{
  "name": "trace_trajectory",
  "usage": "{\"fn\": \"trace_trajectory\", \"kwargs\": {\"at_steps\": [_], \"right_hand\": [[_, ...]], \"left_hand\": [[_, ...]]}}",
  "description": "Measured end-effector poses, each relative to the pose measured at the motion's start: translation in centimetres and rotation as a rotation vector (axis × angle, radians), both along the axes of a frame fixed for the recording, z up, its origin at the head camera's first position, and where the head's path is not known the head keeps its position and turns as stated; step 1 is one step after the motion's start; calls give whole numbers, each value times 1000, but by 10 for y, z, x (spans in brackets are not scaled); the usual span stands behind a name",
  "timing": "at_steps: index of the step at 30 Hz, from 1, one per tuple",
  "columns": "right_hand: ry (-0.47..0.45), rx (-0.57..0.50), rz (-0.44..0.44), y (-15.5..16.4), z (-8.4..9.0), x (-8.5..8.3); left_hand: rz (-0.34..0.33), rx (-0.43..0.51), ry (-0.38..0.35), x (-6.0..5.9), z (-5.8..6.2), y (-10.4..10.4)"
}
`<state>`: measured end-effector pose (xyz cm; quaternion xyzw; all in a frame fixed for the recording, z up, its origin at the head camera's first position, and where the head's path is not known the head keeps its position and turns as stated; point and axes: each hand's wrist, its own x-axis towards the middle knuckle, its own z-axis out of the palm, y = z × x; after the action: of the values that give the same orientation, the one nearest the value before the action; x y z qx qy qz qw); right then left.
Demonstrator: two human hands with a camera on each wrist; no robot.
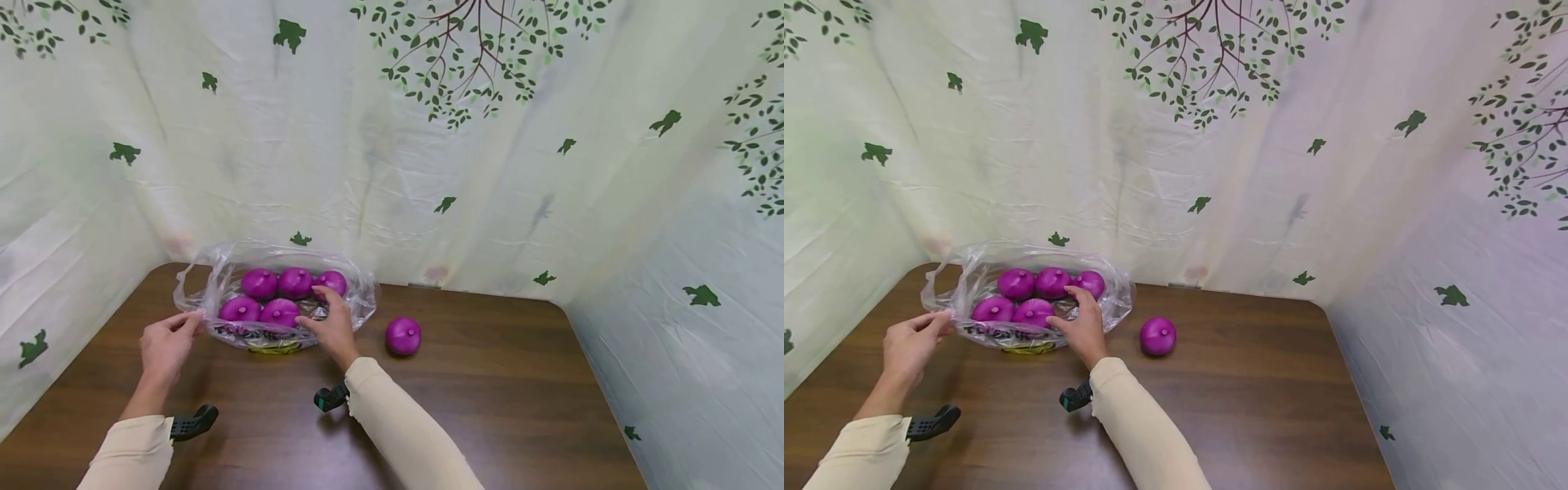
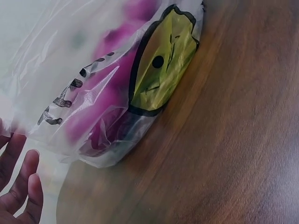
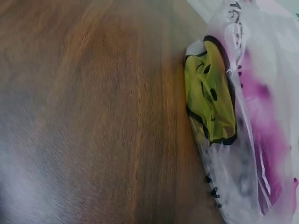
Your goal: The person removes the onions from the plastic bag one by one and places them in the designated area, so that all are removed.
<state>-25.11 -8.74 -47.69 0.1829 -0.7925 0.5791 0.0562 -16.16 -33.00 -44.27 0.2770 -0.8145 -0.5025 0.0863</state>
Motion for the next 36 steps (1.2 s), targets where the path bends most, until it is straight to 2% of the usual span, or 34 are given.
{"fn": "trace_trajectory", "kwargs": {"at_steps": [6,12,18,23,28,36], "right_hand": [[-20,88,33,-7,-1,-4],[-43,123,71,-13,-6,-8],[-26,189,63,-20,-7,-9],[-41,278,77,-27,-6,-8],[-10,348,66,-32,-8,-8],[12,398,22,-43,-7,-5]], "left_hand": [[-16,-34,-3,2,-1,1],[6,-76,14,4,-1,2],[5,-83,34,4,0,2],[-4,-75,25,6,-1,2],[-7,-73,16,6,-2,2],[-9,-69,11,2,-2,2]]}}
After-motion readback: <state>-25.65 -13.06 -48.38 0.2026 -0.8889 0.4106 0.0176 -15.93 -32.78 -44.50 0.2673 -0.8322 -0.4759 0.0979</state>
